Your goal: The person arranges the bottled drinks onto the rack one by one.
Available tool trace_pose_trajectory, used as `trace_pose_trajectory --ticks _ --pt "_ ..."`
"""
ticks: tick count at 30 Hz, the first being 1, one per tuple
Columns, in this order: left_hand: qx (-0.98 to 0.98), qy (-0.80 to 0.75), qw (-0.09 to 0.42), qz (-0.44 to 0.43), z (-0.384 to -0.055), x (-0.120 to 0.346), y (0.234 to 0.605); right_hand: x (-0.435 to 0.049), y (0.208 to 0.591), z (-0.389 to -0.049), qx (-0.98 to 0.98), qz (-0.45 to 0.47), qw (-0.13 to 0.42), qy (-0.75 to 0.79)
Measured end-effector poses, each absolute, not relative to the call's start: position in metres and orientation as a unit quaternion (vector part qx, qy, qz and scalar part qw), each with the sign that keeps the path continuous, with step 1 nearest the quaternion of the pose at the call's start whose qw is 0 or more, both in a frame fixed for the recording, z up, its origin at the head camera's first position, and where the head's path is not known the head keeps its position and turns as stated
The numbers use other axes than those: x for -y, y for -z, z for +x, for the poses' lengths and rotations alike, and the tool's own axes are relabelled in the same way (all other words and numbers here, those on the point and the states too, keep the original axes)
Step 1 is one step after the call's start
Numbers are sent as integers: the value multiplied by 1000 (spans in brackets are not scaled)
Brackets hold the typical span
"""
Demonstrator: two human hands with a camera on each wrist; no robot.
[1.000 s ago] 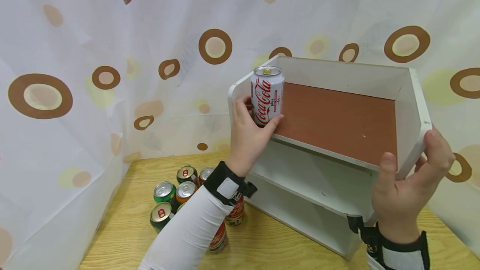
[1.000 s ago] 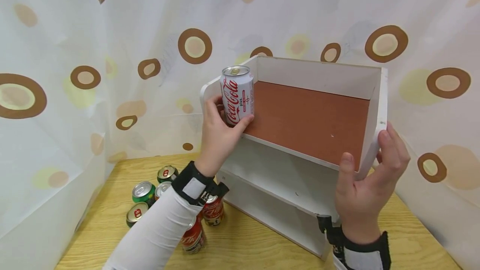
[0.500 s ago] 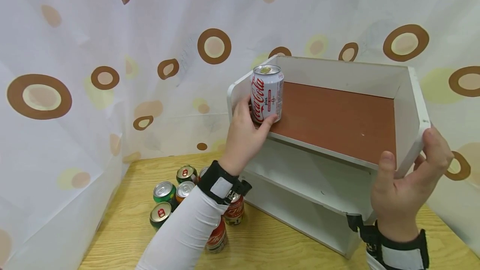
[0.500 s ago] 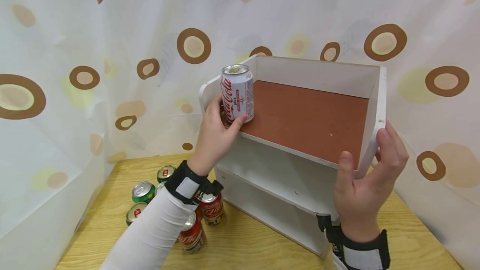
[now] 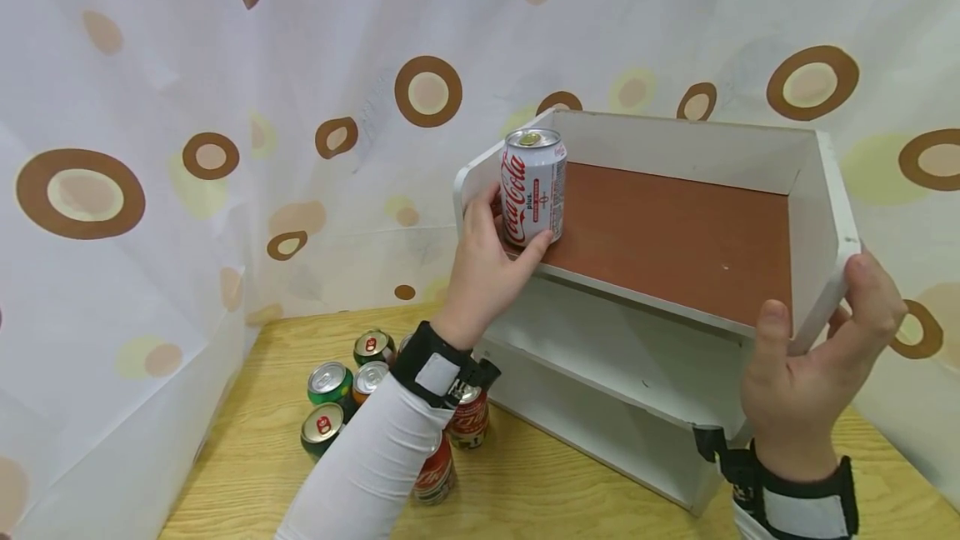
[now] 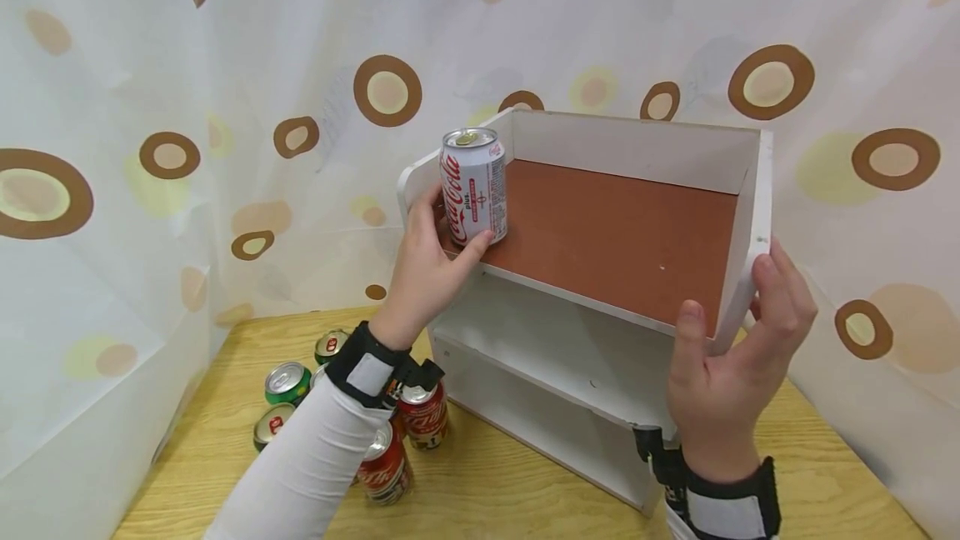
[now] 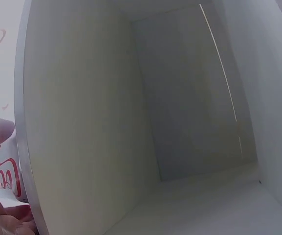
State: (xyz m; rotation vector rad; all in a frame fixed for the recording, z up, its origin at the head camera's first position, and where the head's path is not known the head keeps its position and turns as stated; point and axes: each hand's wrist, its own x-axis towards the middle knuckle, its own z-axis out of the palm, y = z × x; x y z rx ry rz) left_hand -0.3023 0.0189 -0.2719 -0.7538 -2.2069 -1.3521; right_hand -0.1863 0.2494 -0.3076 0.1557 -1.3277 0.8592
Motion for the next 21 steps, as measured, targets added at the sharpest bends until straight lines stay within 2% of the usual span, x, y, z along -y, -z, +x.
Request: trace_pose_trajectory --ticks 12,21 --pt "807 475 227 -268 -302 -15 270 -248 309 -185 603 62 695 -386" --pt "806 486 206 -269 -298 -19 268 -247 309 -184 605 62 695 -383"
